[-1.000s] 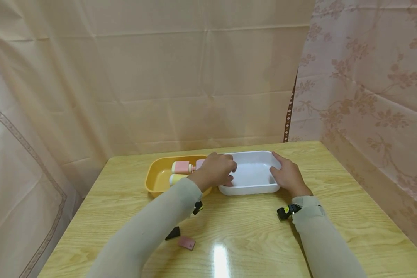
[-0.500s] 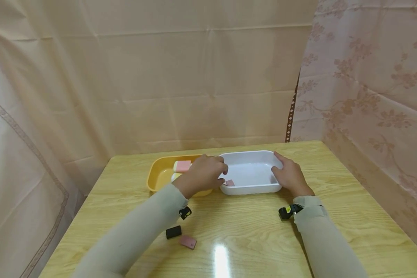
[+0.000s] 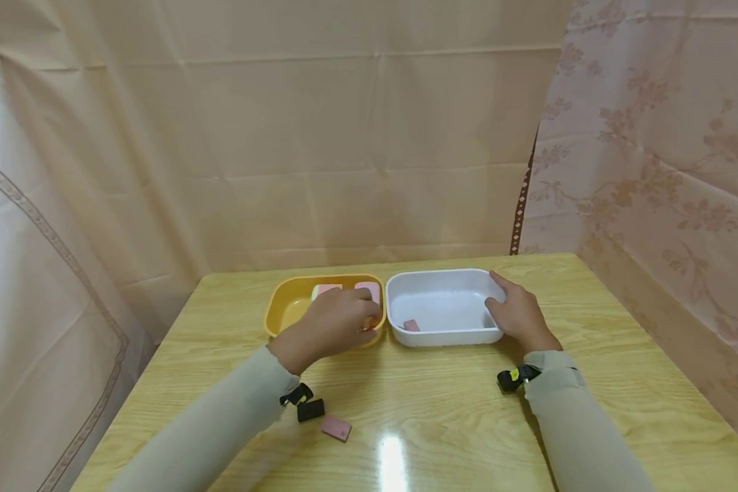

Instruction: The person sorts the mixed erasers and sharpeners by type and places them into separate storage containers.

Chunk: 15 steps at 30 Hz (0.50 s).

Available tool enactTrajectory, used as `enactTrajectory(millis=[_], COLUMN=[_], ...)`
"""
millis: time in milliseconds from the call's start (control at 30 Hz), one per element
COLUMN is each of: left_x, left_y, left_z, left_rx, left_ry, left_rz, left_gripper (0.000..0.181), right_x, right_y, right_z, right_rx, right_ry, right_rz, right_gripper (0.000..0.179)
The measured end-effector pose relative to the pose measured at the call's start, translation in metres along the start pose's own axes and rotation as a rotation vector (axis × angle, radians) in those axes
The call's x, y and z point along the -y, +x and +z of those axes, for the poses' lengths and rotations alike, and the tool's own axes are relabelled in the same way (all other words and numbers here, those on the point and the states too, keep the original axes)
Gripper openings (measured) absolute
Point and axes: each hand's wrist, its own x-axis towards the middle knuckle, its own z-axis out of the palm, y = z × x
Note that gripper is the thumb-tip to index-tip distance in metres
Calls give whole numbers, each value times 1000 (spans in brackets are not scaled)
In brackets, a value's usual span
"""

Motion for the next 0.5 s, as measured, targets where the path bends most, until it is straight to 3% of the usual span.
enactTrajectory(millis=[167,500], left_x=[1,-2], left_y=[-17,-47], left_z=[1,5], left_rx=[-29,-15], left_ry=[14,-12], left_rz=[-16,-77], left_gripper=[12,21], right_x=[-1,-2], right_y=[0,0], right_z=[0,0], right_rx=[0,-11], right_ry=[0,-11], right_rz=[1,-12], right_gripper=[71,70])
